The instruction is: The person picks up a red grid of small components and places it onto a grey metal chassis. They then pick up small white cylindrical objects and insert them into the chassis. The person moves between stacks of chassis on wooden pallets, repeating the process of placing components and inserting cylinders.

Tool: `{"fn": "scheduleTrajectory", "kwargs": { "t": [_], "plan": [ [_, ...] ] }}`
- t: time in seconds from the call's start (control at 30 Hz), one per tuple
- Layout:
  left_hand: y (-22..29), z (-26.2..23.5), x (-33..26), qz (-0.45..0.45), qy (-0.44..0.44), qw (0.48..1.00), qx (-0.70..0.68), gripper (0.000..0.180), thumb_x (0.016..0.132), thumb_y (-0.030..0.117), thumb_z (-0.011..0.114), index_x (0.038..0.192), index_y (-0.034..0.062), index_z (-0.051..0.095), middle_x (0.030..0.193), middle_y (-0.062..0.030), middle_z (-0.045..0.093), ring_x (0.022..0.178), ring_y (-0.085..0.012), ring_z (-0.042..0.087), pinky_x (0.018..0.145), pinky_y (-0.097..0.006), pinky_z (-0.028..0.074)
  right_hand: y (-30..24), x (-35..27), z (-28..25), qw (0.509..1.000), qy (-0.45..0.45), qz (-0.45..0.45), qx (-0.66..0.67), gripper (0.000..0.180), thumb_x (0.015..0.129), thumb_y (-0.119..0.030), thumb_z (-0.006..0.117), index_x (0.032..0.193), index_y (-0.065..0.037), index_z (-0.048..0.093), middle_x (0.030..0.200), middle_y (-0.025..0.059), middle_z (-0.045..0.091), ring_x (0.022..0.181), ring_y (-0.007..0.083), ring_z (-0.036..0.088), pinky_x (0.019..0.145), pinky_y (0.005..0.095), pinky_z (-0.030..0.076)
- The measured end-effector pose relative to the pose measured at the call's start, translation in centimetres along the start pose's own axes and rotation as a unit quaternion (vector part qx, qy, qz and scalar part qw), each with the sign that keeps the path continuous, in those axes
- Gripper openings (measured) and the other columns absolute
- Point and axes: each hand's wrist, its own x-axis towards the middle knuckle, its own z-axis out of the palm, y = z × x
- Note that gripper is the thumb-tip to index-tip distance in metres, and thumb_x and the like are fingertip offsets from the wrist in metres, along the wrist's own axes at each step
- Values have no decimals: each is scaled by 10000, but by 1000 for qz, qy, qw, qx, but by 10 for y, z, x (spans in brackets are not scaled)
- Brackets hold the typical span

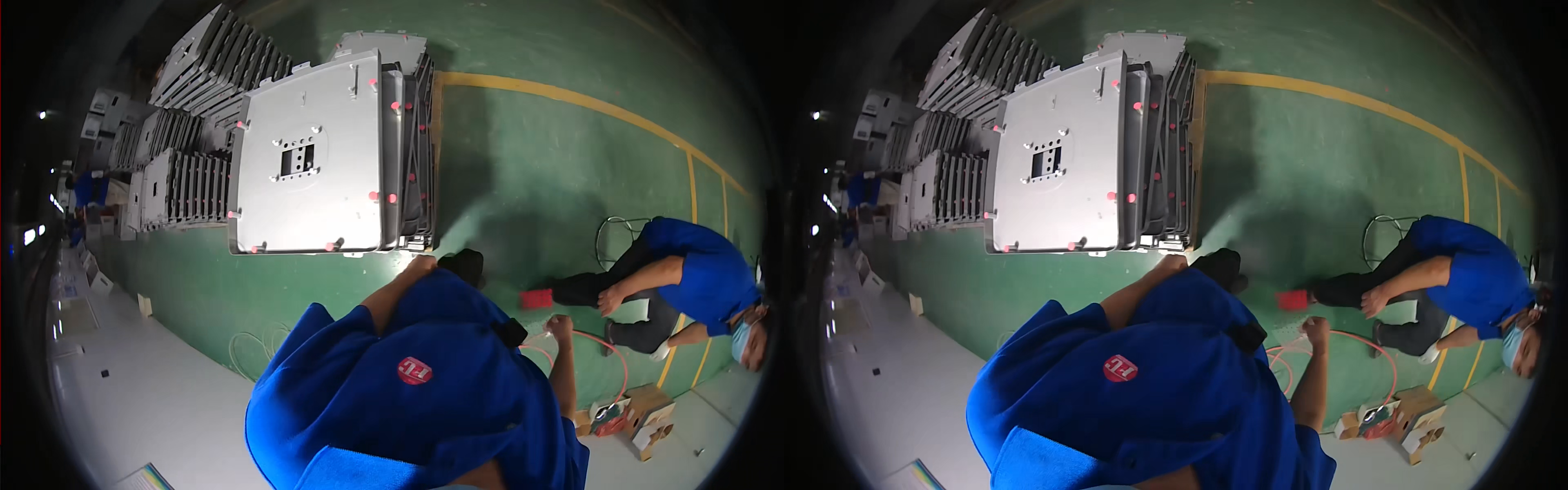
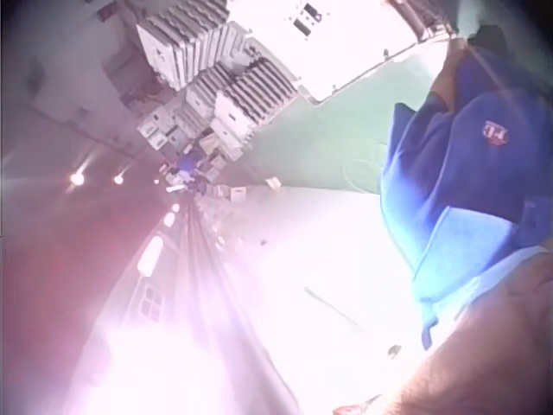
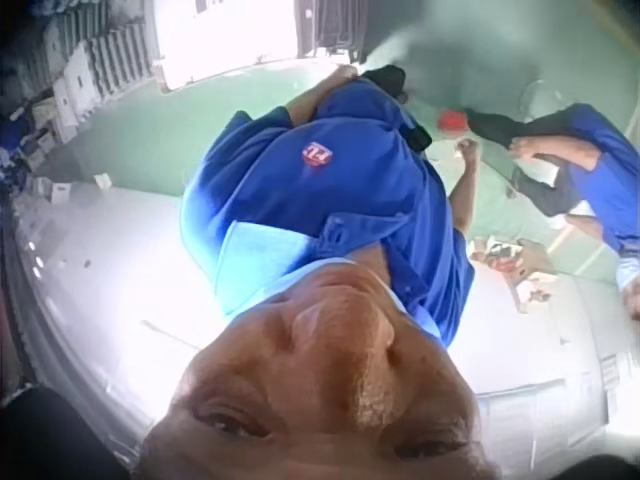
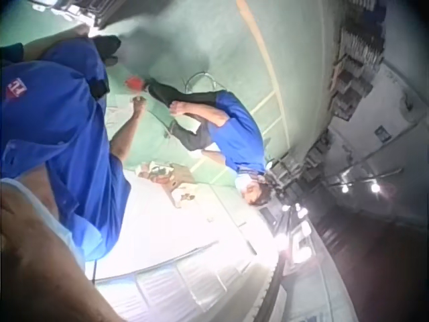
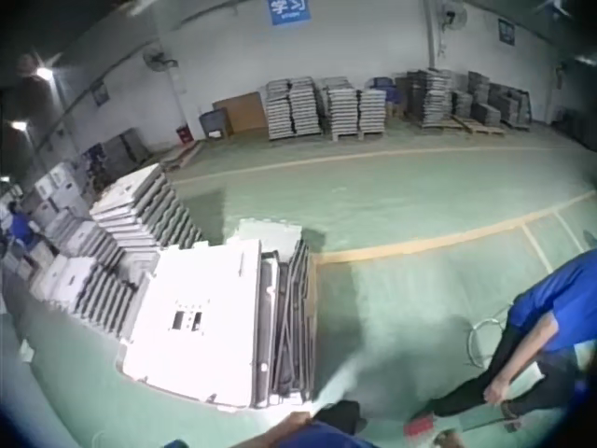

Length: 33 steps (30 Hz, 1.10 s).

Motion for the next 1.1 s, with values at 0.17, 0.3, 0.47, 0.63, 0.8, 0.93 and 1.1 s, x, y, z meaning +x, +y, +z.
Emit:
{"fn": "scheduleTrajectory", "kwargs": {
  "t": [0.17, 0.3, 0.47, 0.63, 0.8, 0.93, 1.1],
  "plan": [
    [-6, 0, 7, -123, -28, 988, 87, 149, 630, 101, 604, 773, 121, 643, 805, -124, 594, 767, -270, 580, 693, -340, 469, -16, 90, -11, 989, -5, -125, -83, 161, 540, -139, 595, 665, -37, 603, 629, 163, 568, 583, 298, 564, 534, 350, 434],
    [-14, 14, 8, -324, -231, 917, 14, 171, 723, 238, 566, 649, 88, 605, 579, -67, 584, 495, -176, 560, 513, -325, 445, -47, 142, -44, 985, -89, -86, -117, 227, 563, -184, 573, 733, -36, 605, 762, 207, 561, 740, 363, 547, 665, 402, 437],
    [2, 39, 47, -285, -5, 937, -202, 241, 721, 223, 498, 582, 41, 576, 516, -73, 525, 477, -160, 512, 507, -332, 409, -43, 207, -113, 983, -74, -120, -115, 257, 572, -199, 583, 777, -46, 607, 781, 202, 564, 768, 356, 548, 678, 408, 438],
    [58, -51, 230, -117, 52, 985, -112, 184, 717, 163, 511, 641, 2, 556, 598, -75, 543, 514, -153, 516, 470, -289, 412, -34, 280, -177, 979, -57, -60, -184, 230, 585, -219, 585, 723, -38, 616, 743, 202, 565, 711, 337, 560, 612, 396, 432],
    [175, -183, 358, -88, 99, 872, -471, 132, 766, 113, 530, 787, -9, 578, 623, -52, 538, 513, -104, 483, 424, -230, 365, -73, 349, -200, 993, -52, -51, -98, 217, 591, -231, 562, 617, -17, 587, 541, 168, 525, 559, 308, 552, 560, 383, 424],
    [230, -217, 420, -39, 86, 855, -509, 131, 775, 93, 529, 830, -11, 586, 685, -62, 565, 596, -103, 509, 491, -218, 403, -75, 402, -211, 994, -72, -50, -65, 191, 622, -207, 512, 636, -38, 599, 603, 167, 551, 577, 303, 554, 561, 375, 429],
    [240, -202, 485, -163, 99, 825, -532, 167, 779, 115, 530, 872, -13, 585, 712, -65, 578, 601, -103, 518, 496, -220, 412, -8, 496, -238, 968, -125, -10, -217, 211, 674, -200, 464, 615, -38, 586, 617, 175, 554, 604, 328, 555, 535, 394, 426]
  ]
}}
